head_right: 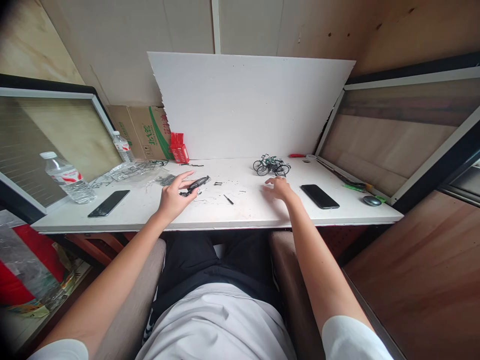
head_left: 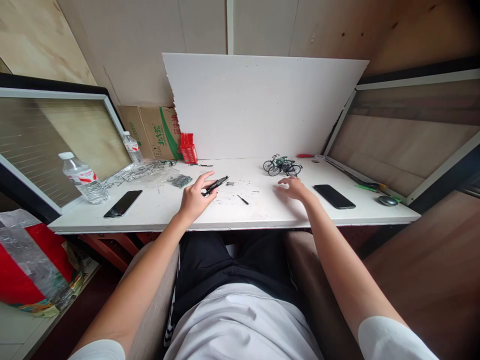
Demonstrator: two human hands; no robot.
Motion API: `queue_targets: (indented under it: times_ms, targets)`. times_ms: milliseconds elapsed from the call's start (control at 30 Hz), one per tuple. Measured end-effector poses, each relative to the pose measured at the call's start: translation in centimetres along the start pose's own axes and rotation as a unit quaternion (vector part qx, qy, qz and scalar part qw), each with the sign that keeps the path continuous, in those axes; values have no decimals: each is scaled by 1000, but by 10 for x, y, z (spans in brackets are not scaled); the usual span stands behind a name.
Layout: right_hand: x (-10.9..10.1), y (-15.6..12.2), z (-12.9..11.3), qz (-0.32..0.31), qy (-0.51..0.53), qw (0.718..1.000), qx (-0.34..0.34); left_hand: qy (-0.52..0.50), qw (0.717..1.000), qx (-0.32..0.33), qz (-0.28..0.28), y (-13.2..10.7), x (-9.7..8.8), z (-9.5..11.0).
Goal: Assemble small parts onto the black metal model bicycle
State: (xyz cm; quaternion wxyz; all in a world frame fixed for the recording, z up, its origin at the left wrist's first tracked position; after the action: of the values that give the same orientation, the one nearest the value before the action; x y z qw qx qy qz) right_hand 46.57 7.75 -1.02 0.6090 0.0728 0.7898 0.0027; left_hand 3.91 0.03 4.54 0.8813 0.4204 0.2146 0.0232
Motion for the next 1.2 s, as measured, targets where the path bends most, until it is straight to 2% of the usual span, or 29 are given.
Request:
queue_targets:
  times_ms: [167, 300, 400, 533, 700, 867, 1000, 1200]
  targets:
    - [33, -2, -56, 21, -90, 989, -118, 48, 998, 50, 13, 4, -10, 7]
    - [43, -14, -89, 56, -120, 972, -192, 74, 995, 70, 20, 8, -18, 15]
    - [47, -20, -104, 94, -139, 965, -203, 58, 996, 69, 26, 9, -20, 20]
    - [50, -24, -110, 152, -172, 959, -167, -17, 998, 36, 39, 9, -19, 24]
    - [53, -24, -109, 126, -156, 968, -148, -165, 983, -34, 67, 11, -17, 33]
    - [52, -23, -107, 122, -131, 974, -137, -197, 977, -37, 66, 13, -19, 41]
    - [55, -22, -103, 133, -107, 977, -130, -175, 980, -24, 87, 20, -38, 34]
    - [53, -22, -103, 161, -101, 972, -137, -186, 974, -53, 121, 32, -70, 10]
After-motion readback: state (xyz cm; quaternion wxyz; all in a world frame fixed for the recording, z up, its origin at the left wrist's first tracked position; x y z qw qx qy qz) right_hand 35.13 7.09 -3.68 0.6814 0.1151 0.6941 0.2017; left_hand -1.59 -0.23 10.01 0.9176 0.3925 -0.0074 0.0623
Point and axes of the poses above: each hand's wrist, its own y-axis towards the middle knuckle, its own x-axis out of the palm, z = x × y, the point moved 5 cm from there along y, towards the middle knuckle, and after that the axes turned 12 degrees about -y, right-handed, at the moved point
